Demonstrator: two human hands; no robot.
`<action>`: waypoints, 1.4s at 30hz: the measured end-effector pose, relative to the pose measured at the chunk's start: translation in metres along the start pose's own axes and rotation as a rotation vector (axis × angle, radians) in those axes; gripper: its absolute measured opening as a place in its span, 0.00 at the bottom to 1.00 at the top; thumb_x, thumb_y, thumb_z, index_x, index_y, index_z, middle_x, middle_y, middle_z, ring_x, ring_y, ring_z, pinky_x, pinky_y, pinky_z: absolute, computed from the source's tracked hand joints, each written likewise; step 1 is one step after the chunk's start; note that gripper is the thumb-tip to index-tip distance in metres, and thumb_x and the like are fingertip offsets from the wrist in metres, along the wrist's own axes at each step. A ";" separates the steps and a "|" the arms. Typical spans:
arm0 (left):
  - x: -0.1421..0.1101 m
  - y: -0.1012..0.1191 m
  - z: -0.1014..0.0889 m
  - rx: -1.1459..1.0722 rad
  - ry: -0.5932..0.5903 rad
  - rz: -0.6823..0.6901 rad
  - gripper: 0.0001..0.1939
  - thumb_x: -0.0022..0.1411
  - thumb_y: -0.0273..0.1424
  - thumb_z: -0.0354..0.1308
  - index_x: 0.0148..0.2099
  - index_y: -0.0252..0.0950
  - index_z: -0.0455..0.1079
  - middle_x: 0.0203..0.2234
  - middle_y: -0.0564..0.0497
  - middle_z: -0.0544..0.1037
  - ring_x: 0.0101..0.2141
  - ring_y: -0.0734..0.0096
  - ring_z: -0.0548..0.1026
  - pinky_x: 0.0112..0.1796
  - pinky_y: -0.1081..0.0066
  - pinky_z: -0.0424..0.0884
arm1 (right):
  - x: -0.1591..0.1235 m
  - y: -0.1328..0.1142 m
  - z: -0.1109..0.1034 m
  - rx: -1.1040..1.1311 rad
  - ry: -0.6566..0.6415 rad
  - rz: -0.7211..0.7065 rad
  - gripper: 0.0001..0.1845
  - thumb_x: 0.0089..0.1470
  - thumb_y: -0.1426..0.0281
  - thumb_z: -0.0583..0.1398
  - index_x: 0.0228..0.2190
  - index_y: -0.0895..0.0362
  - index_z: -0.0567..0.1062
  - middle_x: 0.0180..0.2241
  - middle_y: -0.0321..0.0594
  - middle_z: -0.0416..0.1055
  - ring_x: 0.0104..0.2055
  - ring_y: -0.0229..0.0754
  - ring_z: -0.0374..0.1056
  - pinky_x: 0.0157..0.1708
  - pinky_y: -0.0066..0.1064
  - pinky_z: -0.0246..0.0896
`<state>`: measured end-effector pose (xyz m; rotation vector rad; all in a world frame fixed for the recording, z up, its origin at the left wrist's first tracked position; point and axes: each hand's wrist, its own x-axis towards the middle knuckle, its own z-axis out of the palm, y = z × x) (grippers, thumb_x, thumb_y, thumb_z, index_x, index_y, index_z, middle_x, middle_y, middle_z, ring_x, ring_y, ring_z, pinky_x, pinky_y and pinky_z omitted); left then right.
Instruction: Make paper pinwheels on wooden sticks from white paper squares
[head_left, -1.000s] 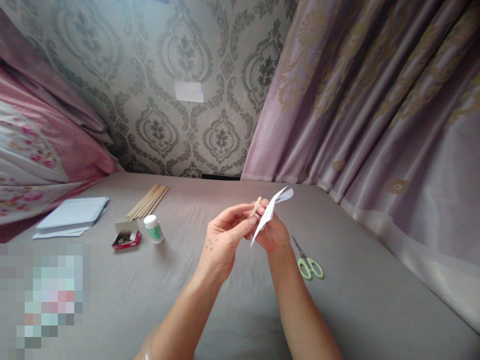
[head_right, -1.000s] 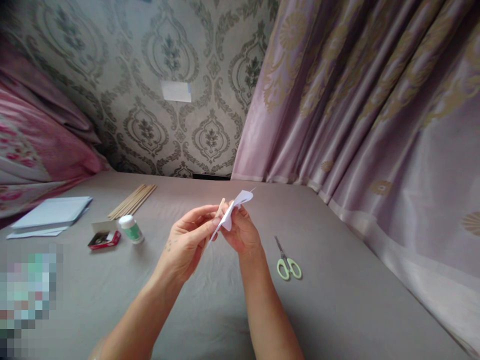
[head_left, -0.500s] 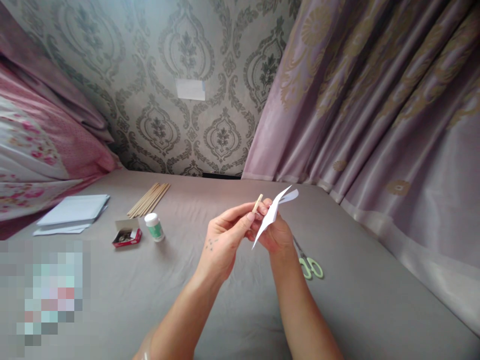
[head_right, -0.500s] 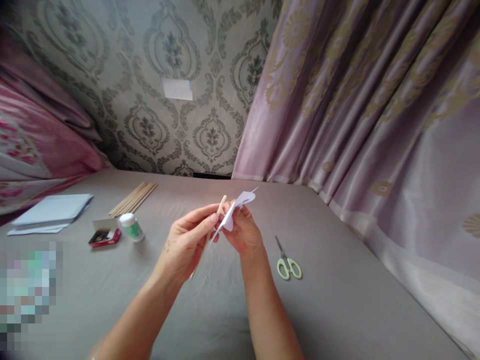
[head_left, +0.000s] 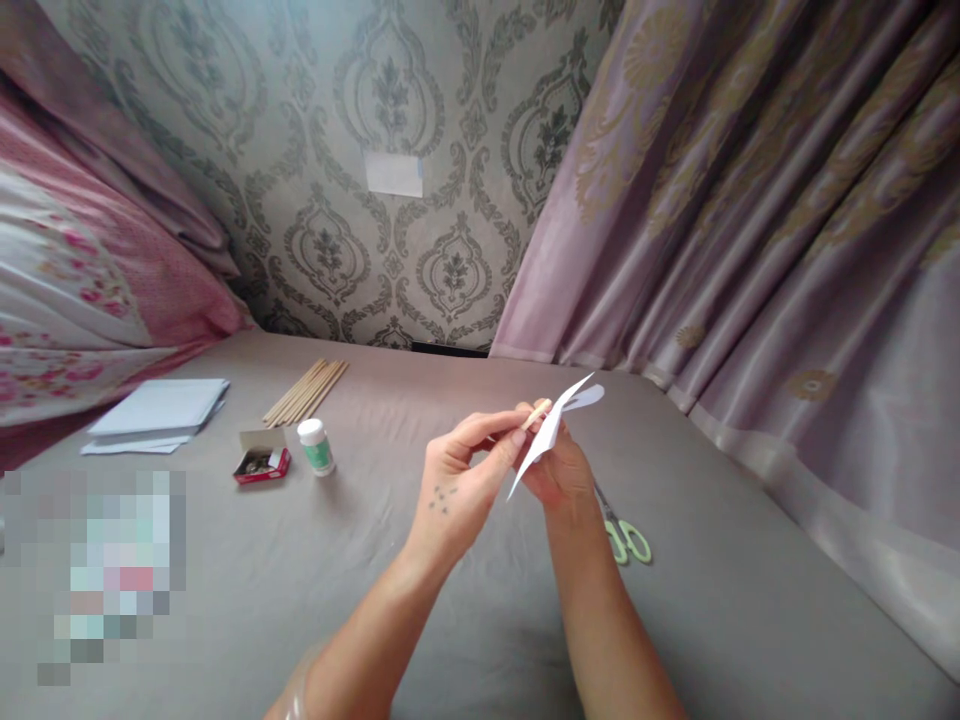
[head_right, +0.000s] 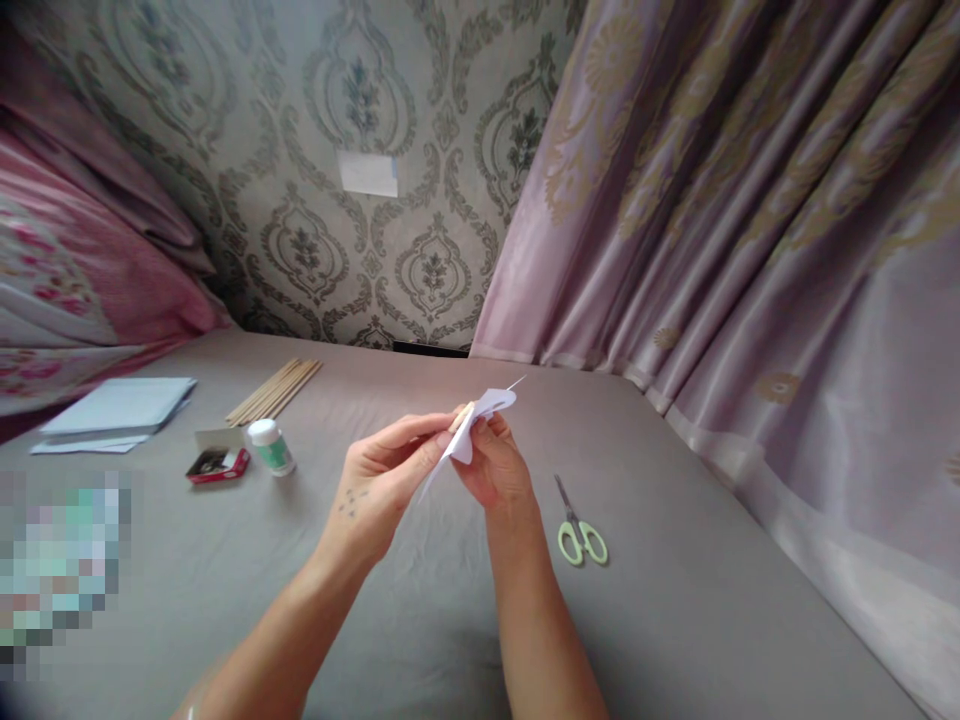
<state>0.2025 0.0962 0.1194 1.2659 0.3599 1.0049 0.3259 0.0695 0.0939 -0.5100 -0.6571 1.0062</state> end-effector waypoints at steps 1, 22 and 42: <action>0.000 0.000 0.000 0.012 0.001 0.001 0.09 0.54 0.32 0.64 0.39 0.37 0.80 0.35 0.48 0.81 0.38 0.66 0.76 0.43 0.70 0.70 | 0.000 0.000 0.000 -0.005 -0.007 -0.003 0.16 0.35 0.67 0.73 0.19 0.54 0.69 0.21 0.26 0.65 0.25 0.32 0.63 0.28 0.26 0.63; 0.000 0.002 0.000 -0.010 -0.009 -0.004 0.09 0.54 0.34 0.65 0.37 0.37 0.80 0.33 0.47 0.81 0.36 0.66 0.75 0.39 0.70 0.69 | -0.003 -0.002 0.008 -0.084 0.066 -0.013 0.21 0.32 0.62 0.74 0.17 0.54 0.67 0.19 0.27 0.59 0.22 0.32 0.55 0.27 0.28 0.59; 0.027 -0.035 -0.016 -0.396 0.120 -0.349 0.13 0.31 0.23 0.70 0.27 0.33 0.78 0.20 0.52 0.77 0.21 0.80 0.68 0.27 0.77 0.65 | 0.005 0.011 0.007 -0.449 0.367 -0.217 0.11 0.41 0.66 0.69 0.29 0.58 0.80 0.30 0.37 0.79 0.30 0.41 0.72 0.35 0.33 0.66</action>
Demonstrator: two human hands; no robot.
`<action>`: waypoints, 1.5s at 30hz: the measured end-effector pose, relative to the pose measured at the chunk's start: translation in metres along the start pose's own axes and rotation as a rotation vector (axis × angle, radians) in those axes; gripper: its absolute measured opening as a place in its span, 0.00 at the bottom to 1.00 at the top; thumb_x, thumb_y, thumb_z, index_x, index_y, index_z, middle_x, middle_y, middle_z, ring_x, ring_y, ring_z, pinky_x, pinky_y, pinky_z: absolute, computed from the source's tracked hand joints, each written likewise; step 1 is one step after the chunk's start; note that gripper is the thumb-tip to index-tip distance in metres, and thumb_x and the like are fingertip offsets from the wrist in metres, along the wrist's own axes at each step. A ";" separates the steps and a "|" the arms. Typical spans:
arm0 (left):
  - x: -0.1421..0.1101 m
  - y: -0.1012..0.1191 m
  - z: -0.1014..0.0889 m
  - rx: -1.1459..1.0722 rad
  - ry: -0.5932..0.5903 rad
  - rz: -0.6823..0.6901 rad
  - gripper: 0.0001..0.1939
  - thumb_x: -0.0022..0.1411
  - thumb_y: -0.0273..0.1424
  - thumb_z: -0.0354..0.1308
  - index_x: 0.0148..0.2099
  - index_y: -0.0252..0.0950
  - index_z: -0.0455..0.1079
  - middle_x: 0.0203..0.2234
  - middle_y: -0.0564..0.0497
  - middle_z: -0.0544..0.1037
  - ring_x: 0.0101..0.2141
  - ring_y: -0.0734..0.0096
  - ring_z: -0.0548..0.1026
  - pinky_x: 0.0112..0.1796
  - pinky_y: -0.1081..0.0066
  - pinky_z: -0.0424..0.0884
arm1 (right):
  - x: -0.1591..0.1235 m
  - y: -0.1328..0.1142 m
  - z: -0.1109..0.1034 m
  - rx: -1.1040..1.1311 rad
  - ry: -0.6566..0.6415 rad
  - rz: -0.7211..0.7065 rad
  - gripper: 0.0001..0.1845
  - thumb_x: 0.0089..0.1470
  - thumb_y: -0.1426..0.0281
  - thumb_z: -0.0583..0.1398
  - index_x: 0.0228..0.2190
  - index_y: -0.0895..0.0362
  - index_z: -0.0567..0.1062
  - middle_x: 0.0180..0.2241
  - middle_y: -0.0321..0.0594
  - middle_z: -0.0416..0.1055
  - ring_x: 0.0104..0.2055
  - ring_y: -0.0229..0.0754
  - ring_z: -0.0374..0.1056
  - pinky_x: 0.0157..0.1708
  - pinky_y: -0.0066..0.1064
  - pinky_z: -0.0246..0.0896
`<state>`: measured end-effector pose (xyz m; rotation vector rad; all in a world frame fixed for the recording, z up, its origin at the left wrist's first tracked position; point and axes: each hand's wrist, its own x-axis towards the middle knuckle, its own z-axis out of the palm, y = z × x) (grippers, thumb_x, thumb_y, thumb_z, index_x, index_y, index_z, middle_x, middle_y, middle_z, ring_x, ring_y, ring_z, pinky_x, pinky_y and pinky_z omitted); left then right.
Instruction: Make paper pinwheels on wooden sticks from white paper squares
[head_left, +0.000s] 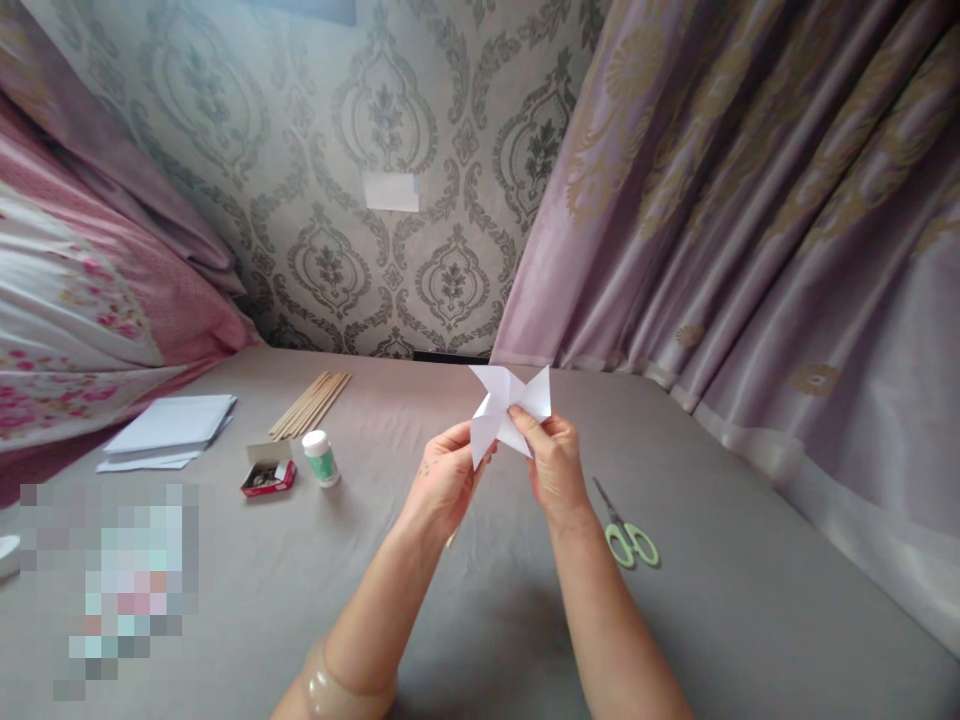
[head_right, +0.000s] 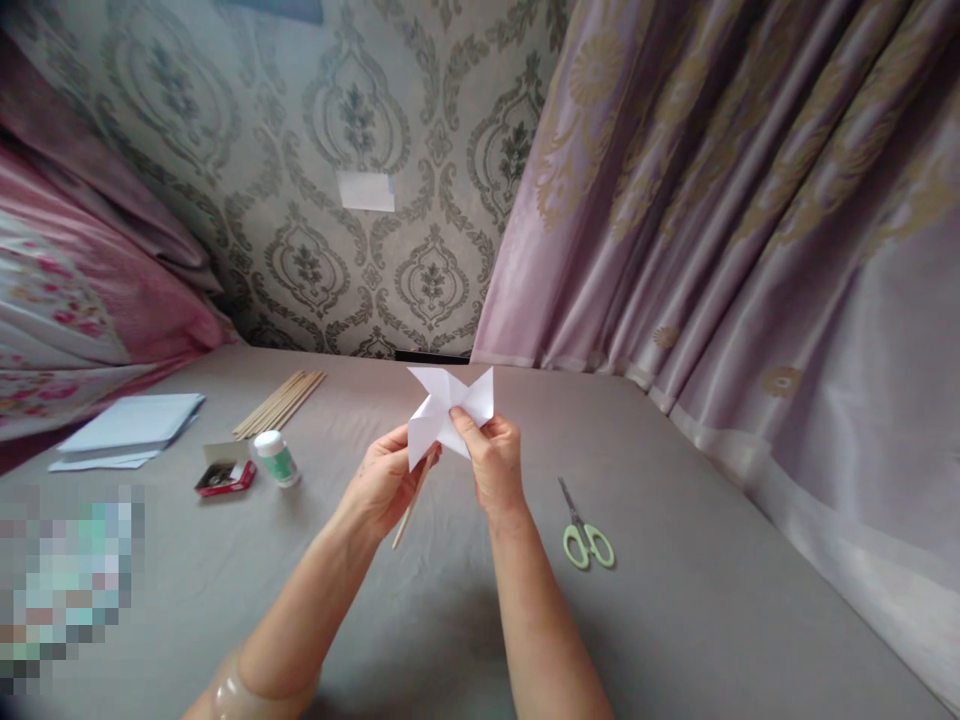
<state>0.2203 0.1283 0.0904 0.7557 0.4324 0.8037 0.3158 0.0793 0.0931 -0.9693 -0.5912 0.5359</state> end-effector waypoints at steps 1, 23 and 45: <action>0.001 -0.001 -0.001 0.007 0.002 0.005 0.13 0.31 0.23 0.70 0.27 0.33 0.78 0.20 0.52 0.77 0.21 0.79 0.68 0.27 0.77 0.65 | 0.001 0.001 0.000 -0.008 0.006 -0.002 0.11 0.40 0.66 0.69 0.28 0.58 0.80 0.29 0.37 0.79 0.30 0.41 0.72 0.35 0.32 0.66; -0.013 0.002 0.006 0.346 -0.146 0.338 0.10 0.47 0.33 0.69 0.35 0.37 0.80 0.30 0.49 0.79 0.33 0.69 0.74 0.37 0.72 0.68 | 0.009 -0.003 -0.014 0.249 -0.162 0.103 0.16 0.29 0.65 0.73 0.23 0.53 0.76 0.23 0.30 0.73 0.24 0.35 0.64 0.27 0.28 0.61; -0.038 0.011 0.016 0.743 -0.344 0.839 0.13 0.60 0.24 0.60 0.44 0.43 0.78 0.37 0.48 0.78 0.39 0.69 0.75 0.41 0.70 0.71 | 0.005 -0.013 -0.015 0.430 -0.416 -0.001 0.23 0.35 0.59 0.72 0.14 0.53 0.64 0.16 0.28 0.48 0.20 0.35 0.41 0.21 0.27 0.47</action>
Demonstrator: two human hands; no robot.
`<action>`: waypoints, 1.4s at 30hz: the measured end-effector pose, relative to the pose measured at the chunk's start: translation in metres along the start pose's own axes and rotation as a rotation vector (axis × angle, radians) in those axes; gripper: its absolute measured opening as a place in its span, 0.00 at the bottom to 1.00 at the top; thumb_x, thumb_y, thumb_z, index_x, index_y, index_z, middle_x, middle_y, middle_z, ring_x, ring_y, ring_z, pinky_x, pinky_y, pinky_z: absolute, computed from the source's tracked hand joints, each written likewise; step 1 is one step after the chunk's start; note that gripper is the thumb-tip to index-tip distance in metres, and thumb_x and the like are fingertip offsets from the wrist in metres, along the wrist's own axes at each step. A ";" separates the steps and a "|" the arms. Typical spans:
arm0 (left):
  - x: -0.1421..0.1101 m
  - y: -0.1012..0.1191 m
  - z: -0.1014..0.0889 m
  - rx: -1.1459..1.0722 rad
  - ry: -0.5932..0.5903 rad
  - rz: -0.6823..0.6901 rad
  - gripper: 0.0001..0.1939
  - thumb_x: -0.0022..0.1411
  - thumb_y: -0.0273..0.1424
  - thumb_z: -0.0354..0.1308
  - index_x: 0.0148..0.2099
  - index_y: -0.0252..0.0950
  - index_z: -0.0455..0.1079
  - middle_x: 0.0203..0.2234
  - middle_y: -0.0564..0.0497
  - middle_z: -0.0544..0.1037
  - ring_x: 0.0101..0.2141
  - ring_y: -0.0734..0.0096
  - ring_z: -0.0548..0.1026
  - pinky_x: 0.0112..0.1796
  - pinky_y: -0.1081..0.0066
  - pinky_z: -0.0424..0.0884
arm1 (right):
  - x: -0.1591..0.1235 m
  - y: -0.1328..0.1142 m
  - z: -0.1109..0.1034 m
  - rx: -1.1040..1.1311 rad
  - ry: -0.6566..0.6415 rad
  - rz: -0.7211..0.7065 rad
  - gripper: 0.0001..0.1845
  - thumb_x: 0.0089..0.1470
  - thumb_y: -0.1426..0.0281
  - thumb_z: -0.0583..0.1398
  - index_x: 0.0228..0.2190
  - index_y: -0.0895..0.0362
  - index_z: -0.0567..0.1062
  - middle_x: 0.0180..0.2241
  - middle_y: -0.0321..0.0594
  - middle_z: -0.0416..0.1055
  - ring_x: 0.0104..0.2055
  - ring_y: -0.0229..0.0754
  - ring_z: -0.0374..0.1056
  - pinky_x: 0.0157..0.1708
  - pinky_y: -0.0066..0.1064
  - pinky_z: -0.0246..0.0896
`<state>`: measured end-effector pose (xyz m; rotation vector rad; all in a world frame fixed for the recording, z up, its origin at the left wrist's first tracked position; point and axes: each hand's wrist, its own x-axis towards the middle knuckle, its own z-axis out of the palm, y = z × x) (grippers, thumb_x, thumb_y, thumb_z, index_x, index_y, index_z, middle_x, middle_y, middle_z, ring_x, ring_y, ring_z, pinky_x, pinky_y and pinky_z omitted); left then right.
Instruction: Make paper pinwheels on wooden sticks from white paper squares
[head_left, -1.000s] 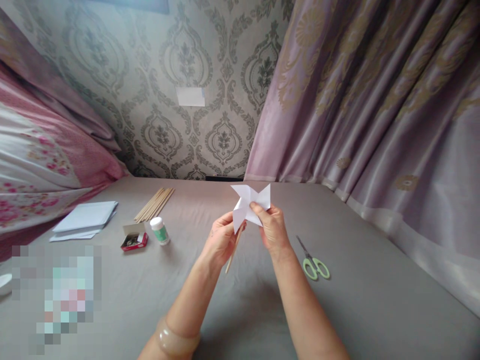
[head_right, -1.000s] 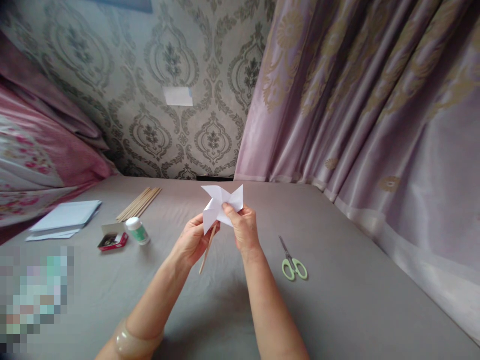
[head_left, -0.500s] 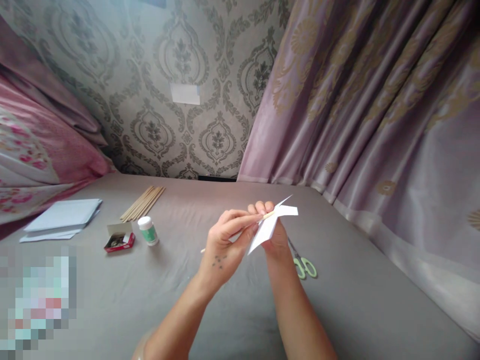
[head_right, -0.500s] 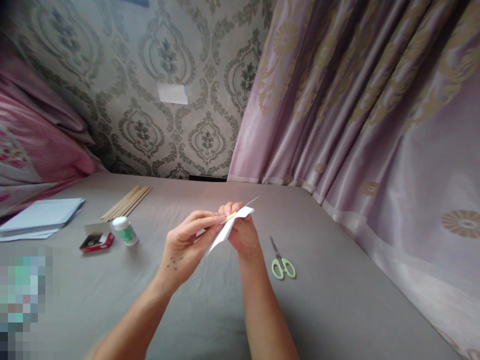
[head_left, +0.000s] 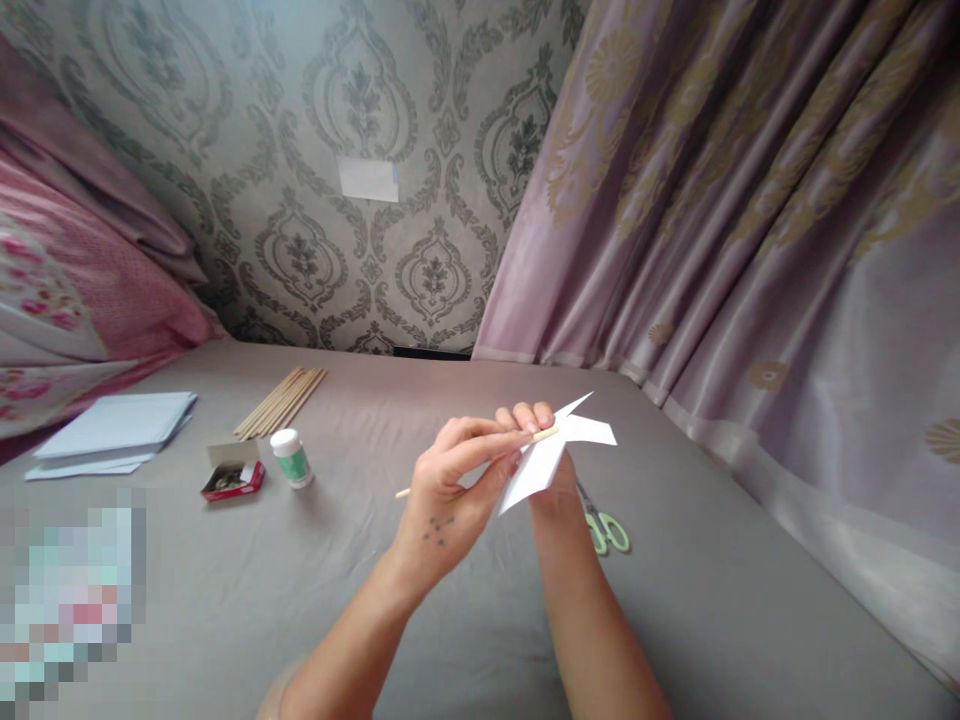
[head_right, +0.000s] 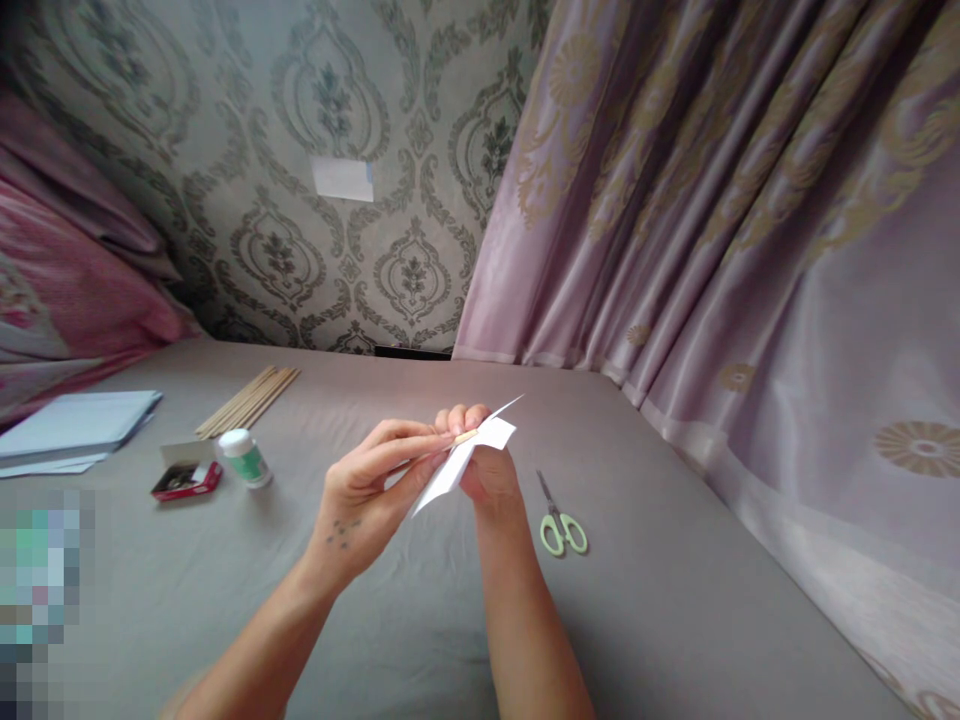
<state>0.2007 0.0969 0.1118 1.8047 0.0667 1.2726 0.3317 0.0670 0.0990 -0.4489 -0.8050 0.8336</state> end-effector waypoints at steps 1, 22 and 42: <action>0.000 0.000 0.000 0.005 0.002 0.011 0.13 0.60 0.24 0.60 0.44 0.43 0.78 0.37 0.48 0.78 0.39 0.69 0.75 0.40 0.70 0.71 | 0.000 0.000 0.000 0.001 -0.014 -0.008 0.23 0.36 0.59 0.72 0.14 0.53 0.64 0.16 0.28 0.48 0.20 0.35 0.41 0.21 0.27 0.47; 0.002 0.007 -0.001 -0.172 0.038 -0.162 0.07 0.59 0.26 0.61 0.41 0.36 0.78 0.34 0.48 0.78 0.35 0.72 0.74 0.36 0.74 0.69 | -0.003 -0.006 0.004 0.003 -0.079 -0.008 0.22 0.38 0.60 0.71 0.13 0.53 0.65 0.15 0.28 0.44 0.20 0.35 0.44 0.21 0.26 0.47; 0.002 0.010 0.000 -0.193 0.018 -0.240 0.08 0.60 0.30 0.61 0.41 0.36 0.78 0.35 0.46 0.78 0.35 0.71 0.74 0.34 0.74 0.68 | -0.005 -0.004 0.001 -0.093 -0.050 -0.022 0.18 0.38 0.59 0.71 0.17 0.51 0.67 0.19 0.28 0.51 0.21 0.35 0.49 0.21 0.27 0.48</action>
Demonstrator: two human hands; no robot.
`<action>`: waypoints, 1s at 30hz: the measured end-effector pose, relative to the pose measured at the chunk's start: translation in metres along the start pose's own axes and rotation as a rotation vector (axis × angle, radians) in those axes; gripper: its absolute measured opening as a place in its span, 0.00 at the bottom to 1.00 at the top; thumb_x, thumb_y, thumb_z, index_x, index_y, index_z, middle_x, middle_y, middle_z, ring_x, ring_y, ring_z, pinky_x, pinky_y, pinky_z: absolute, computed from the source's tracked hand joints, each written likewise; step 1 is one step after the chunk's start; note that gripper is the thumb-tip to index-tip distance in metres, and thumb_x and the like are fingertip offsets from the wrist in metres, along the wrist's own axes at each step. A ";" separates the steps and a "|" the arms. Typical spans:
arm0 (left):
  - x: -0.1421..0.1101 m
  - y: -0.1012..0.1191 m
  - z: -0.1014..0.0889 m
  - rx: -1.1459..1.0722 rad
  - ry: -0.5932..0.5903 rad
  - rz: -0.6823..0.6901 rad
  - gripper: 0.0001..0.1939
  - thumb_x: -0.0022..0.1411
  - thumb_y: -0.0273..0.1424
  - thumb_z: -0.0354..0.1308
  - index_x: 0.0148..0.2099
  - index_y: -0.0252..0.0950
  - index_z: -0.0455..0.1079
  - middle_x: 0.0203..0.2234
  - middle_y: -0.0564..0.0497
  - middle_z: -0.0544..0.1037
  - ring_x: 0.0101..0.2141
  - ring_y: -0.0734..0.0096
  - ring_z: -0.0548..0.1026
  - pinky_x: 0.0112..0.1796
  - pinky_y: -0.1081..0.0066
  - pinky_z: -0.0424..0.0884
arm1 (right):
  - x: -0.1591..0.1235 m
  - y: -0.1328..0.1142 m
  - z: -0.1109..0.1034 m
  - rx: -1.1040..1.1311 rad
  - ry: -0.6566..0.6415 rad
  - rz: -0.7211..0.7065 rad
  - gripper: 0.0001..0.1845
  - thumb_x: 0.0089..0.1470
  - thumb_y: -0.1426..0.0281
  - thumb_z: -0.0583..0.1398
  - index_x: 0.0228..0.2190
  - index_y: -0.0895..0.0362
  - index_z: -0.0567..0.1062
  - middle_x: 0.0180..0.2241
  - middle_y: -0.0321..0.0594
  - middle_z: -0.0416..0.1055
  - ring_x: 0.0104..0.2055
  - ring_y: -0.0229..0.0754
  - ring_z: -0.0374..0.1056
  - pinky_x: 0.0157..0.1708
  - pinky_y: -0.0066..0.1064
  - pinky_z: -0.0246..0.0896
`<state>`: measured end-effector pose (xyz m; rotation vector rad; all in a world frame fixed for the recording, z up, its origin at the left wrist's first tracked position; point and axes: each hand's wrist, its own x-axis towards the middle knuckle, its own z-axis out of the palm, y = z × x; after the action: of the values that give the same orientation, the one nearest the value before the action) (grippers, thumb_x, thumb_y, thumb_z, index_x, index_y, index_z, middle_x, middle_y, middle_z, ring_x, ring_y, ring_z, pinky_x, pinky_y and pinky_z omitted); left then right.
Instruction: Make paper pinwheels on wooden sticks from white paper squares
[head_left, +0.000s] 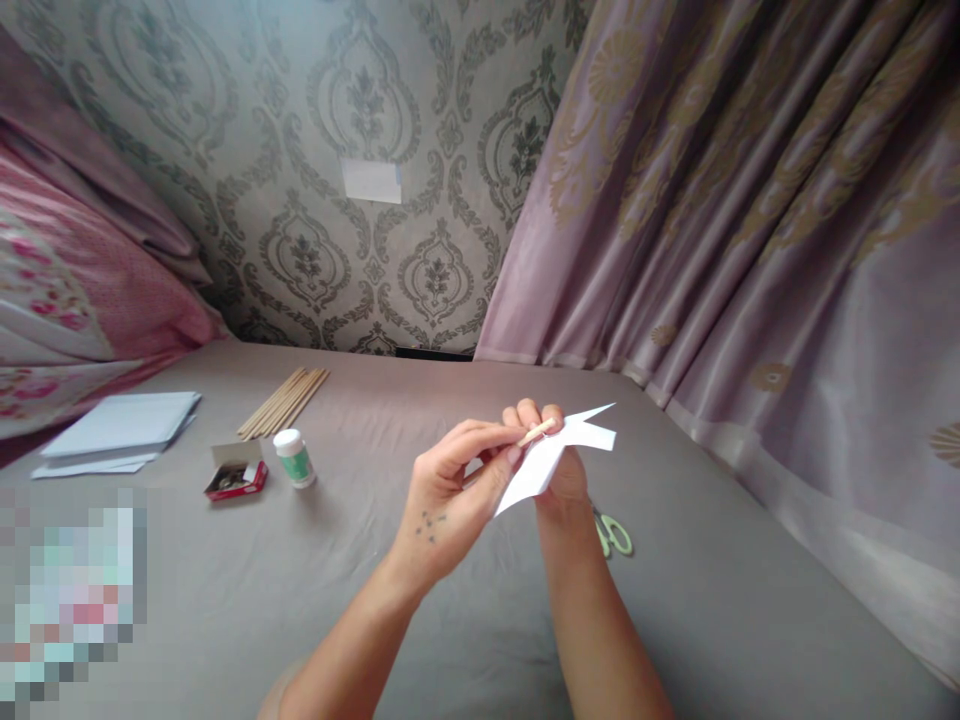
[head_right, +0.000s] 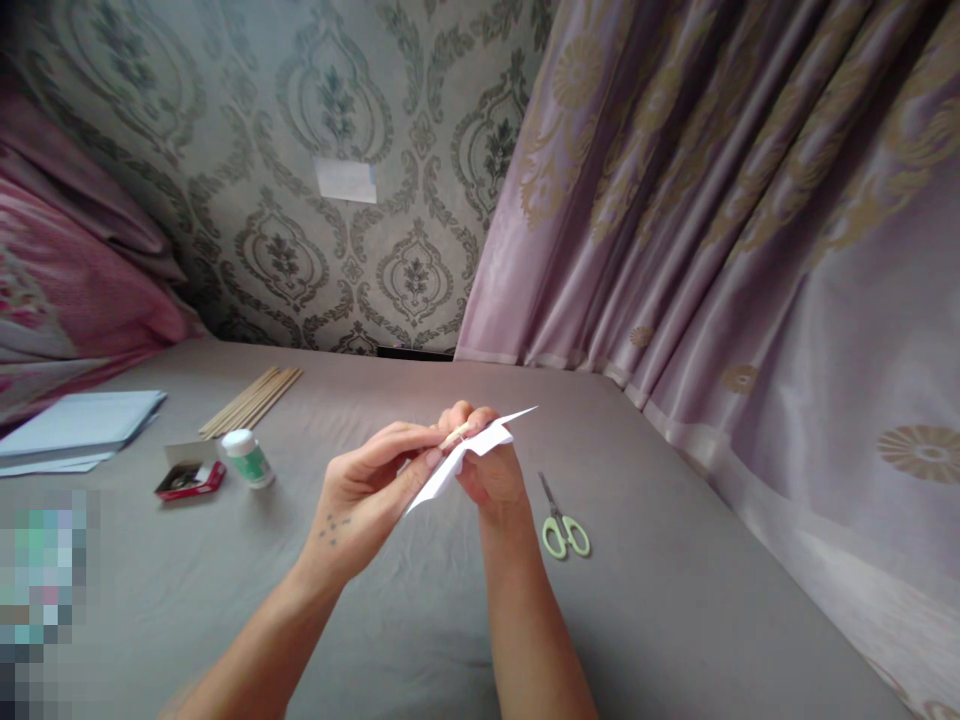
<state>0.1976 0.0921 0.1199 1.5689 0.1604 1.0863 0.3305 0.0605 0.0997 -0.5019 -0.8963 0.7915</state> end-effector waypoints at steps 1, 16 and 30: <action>0.000 0.000 0.000 -0.002 0.002 0.004 0.08 0.59 0.30 0.61 0.41 0.35 0.78 0.35 0.46 0.78 0.35 0.71 0.74 0.34 0.74 0.68 | 0.000 0.000 0.000 -0.007 0.007 0.000 0.18 0.38 0.59 0.71 0.17 0.51 0.67 0.19 0.28 0.51 0.21 0.35 0.50 0.21 0.27 0.48; 0.002 -0.004 -0.001 0.002 0.029 0.086 0.08 0.58 0.27 0.63 0.41 0.38 0.79 0.32 0.48 0.78 0.33 0.73 0.73 0.34 0.74 0.70 | -0.001 -0.002 0.005 -0.005 0.004 -0.025 0.14 0.41 0.60 0.70 0.20 0.49 0.71 0.20 0.29 0.54 0.23 0.36 0.51 0.27 0.30 0.56; -0.002 0.003 0.002 0.269 0.089 0.335 0.11 0.60 0.23 0.59 0.42 0.40 0.79 0.33 0.49 0.77 0.33 0.75 0.76 0.34 0.77 0.73 | 0.000 -0.006 0.012 -0.056 0.027 -0.104 0.10 0.39 0.62 0.71 0.21 0.46 0.75 0.19 0.29 0.52 0.22 0.35 0.49 0.25 0.29 0.54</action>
<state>0.1967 0.0879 0.1211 1.8316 0.1086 1.4440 0.3232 0.0578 0.1099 -0.5102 -0.9143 0.6650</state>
